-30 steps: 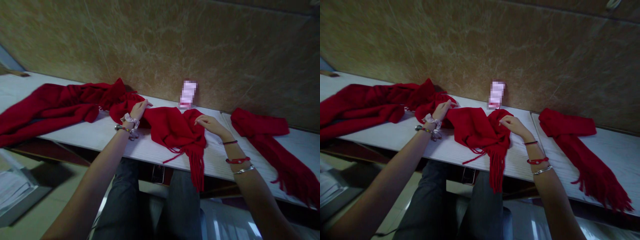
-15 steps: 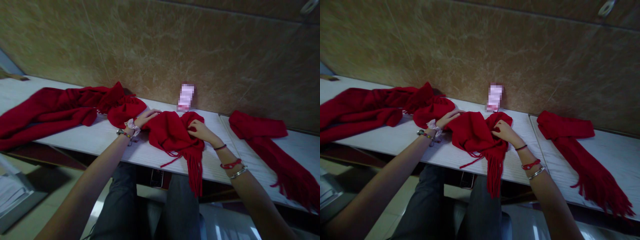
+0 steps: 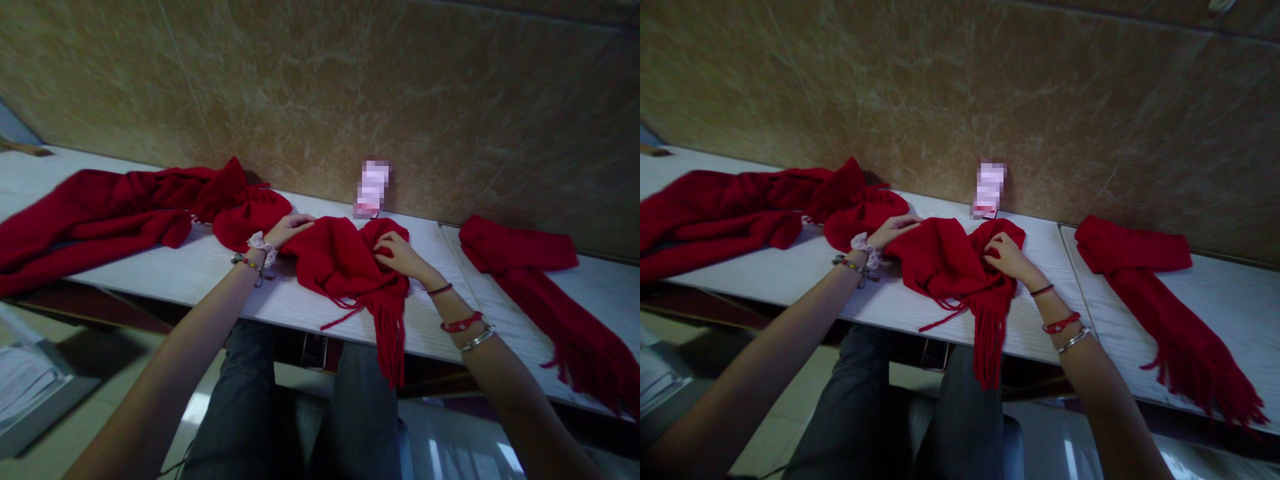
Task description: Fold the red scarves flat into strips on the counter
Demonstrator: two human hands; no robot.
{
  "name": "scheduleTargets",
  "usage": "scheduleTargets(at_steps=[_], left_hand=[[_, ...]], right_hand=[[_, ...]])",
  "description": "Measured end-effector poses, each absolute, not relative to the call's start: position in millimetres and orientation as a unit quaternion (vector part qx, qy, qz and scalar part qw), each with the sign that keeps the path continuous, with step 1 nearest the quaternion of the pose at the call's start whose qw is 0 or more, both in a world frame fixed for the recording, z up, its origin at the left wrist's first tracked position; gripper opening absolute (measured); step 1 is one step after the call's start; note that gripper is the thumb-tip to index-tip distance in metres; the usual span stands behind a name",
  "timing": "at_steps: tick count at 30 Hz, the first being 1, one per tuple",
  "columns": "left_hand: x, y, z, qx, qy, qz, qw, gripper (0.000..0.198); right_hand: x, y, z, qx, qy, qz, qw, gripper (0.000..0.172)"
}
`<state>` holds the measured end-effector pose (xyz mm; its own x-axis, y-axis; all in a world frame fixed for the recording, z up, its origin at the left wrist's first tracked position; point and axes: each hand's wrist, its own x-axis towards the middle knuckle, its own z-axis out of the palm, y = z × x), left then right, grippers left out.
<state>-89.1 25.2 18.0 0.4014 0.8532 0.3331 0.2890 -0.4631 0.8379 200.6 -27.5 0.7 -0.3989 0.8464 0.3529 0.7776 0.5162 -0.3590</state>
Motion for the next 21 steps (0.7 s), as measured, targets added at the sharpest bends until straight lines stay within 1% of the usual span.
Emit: scheduleTargets(at_steps=[1, 4, 7, 10, 13, 15, 19, 21], left_hand=[[-89.7, 25.3, 18.3, 0.747, 0.378, 0.409, 0.362, 0.067], [-91.9, 26.8, 18.6, 0.701, 0.393, 0.460, 0.378, 0.060], [-92.6, 29.3, 18.1, 0.644, 0.410, 0.519, 0.385, 0.060], [-90.9, 30.3, 18.7, 0.600, 0.419, 0.540, 0.416, 0.067], [-88.2, 28.6, 21.4, 0.590, 0.440, 0.531, 0.420, 0.068], [-86.6, 26.5, 23.9, 0.593, 0.454, 0.531, 0.400, 0.064], [-83.8, 22.6, 28.8, 0.591, 0.469, 0.534, 0.380, 0.049], [-82.9, 21.3, 30.6, 0.586, 0.475, 0.528, 0.389, 0.043]], right_hand=[[200.9, -27.2, 1.7, -0.483, -0.835, 0.068, 0.256, 0.009], [201.7, -26.1, 3.0, -0.482, -0.827, 0.059, 0.285, 0.013], [201.9, -24.6, -1.0, -0.482, -0.821, 0.058, 0.301, 0.016], [202.2, -22.5, -8.0, -0.479, -0.831, 0.076, 0.274, 0.022], [202.7, -20.7, -11.8, -0.476, -0.839, 0.088, 0.247, 0.016], [202.8, -20.5, -11.7, -0.489, -0.833, 0.083, 0.245, 0.012], [201.4, -21.9, -9.5, -0.558, -0.786, 0.056, 0.260, 0.020], [200.1, -22.7, -8.6, -0.574, -0.774, 0.063, 0.260, 0.014]])
